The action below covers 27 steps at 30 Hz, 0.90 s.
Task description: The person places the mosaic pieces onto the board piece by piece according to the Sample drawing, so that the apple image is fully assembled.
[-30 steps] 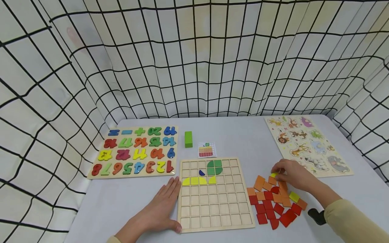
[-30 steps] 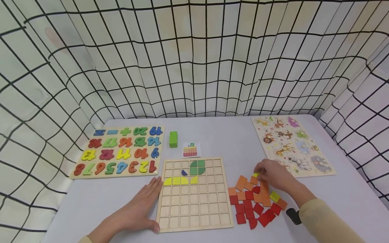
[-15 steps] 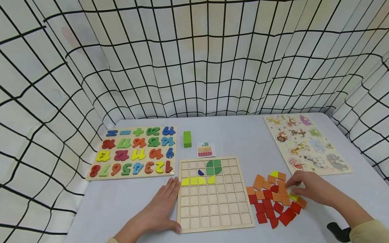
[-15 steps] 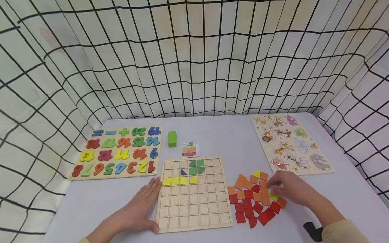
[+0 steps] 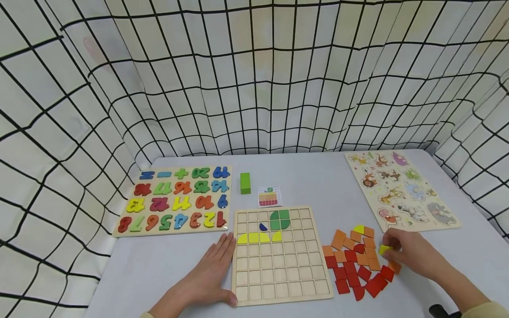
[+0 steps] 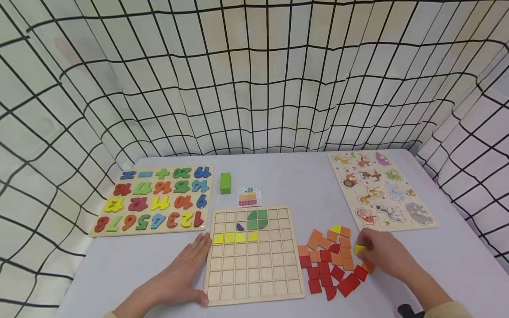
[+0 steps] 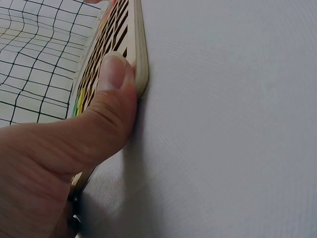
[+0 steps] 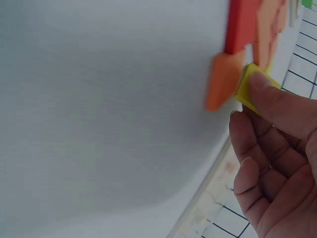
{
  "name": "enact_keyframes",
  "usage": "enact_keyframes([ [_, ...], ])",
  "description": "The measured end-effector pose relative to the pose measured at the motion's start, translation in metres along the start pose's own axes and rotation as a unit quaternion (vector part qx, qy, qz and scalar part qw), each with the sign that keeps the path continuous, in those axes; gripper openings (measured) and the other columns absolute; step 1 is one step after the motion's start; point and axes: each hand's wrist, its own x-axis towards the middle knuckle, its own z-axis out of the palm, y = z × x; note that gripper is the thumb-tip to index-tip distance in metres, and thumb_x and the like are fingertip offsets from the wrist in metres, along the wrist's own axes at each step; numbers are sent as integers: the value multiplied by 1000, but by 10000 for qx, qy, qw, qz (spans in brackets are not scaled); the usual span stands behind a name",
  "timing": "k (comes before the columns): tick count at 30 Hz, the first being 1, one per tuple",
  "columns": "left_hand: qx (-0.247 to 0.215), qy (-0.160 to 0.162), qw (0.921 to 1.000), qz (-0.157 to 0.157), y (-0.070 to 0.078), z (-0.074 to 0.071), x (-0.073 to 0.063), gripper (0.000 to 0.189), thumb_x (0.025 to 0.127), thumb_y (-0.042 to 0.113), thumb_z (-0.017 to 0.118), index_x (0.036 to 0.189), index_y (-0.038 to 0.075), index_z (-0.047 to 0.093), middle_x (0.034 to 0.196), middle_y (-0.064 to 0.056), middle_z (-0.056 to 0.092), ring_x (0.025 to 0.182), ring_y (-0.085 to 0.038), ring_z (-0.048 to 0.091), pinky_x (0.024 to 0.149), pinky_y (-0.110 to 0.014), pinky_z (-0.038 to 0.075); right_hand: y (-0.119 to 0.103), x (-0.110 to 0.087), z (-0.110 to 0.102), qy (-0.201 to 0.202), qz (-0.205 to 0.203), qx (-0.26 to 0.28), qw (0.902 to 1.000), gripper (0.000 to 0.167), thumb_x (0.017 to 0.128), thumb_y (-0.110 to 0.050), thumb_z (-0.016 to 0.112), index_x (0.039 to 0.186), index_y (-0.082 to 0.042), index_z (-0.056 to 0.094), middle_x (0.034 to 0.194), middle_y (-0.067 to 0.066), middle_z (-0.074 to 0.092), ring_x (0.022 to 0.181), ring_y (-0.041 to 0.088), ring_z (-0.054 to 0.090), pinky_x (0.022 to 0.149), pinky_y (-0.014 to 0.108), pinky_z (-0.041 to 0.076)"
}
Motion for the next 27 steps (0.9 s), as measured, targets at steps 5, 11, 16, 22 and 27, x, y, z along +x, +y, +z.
enact_keyframes([
  [5,34,-4,10000,-21,-1,0,0,137,64,59,90,161,-4,16,172,-21,6,160,-40,4,127,-62,15,-25,12,-1,413,-314,356,9980,17,87,-11,80,100,-10,69,94,-1,71,85,14,63,69,19,56],
  [11,-30,-33,10000,-18,-1,1,0,137,64,59,90,161,-4,16,172,-21,6,160,-40,4,127,-62,15,-86,42,18,261,-685,959,9927,10,92,-9,75,99,-14,70,96,-2,69,87,14,61,70,21,56],
  [16,-23,-16,10000,8,-1,2,1,136,65,58,90,161,-4,17,172,-21,7,160,-40,5,127,-62,16,-126,67,35,51,-1461,1050,9837,8,93,-7,73,97,-13,71,94,-3,66,84,12,60,72,22,55],
  [22,-10,2,10000,-2,-2,3,2,137,64,58,90,161,-4,17,172,-21,8,160,-40,6,127,-62,16,-158,85,51,-257,-1522,1121,9816,7,94,-8,72,96,-15,72,93,-6,67,85,12,58,76,24,54],
  [27,-13,-1,10000,-3,-2,3,2,136,64,58,90,161,-4,17,172,-21,8,160,-40,6,127,-62,16,-169,91,58,-244,-1713,980,9800,2,93,-9,74,92,-10,73,89,-6,68,82,11,57,75,23,54],
])
